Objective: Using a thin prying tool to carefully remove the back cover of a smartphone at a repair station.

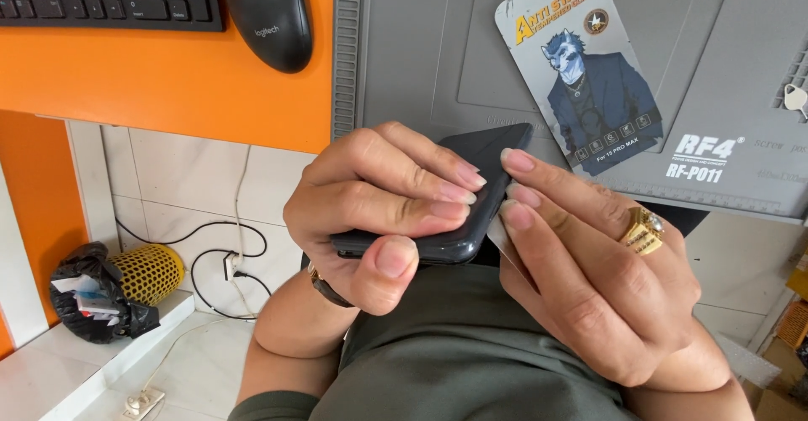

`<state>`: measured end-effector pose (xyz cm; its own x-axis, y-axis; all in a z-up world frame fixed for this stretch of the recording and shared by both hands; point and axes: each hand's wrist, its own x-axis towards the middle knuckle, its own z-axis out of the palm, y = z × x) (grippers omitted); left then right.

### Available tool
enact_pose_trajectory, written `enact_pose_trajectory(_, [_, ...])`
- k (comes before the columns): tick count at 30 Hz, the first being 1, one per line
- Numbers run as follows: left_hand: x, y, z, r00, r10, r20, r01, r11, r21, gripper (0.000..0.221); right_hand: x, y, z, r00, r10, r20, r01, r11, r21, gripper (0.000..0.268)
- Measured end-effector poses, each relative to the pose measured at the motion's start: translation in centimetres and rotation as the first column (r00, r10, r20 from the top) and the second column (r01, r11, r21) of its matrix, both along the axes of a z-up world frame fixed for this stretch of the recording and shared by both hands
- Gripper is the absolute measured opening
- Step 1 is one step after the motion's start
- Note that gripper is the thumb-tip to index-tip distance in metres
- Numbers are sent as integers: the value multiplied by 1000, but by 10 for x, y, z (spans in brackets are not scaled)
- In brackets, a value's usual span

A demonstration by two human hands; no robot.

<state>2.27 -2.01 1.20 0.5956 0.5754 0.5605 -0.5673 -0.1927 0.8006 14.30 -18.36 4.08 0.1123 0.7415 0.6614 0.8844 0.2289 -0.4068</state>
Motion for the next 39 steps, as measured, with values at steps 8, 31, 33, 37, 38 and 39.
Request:
enact_pose_trajectory(8, [0,0,-1,1000,19,-8,-19,999,33,34,-2,-2,4,999,-42,-11,41,998,-49,22])
enact_pose_trajectory(31, [1,-8,0,999,41,0,-41,999,21,35,-2,3,-31,997,-5,-81,18,988,152,18])
enact_pose_trajectory(33, [1,-11,3,999,43,-31,-42,999,19,31,-5,-4,-41,993,-38,-115,53,990,130,34])
enact_pose_trajectory(37, [2,-18,8,996,77,-52,-75,996,37,28,-6,-8,-39,993,-38,-111,48,995,91,32])
enact_pose_trajectory(38, [1,-18,9,996,61,-67,-59,998,26,28,-6,-7,-42,994,-34,-104,49,989,137,34])
enact_pose_trajectory(39, [1,-19,10,996,43,-81,-42,999,14,29,-6,-6,-45,995,-32,-98,50,982,184,37])
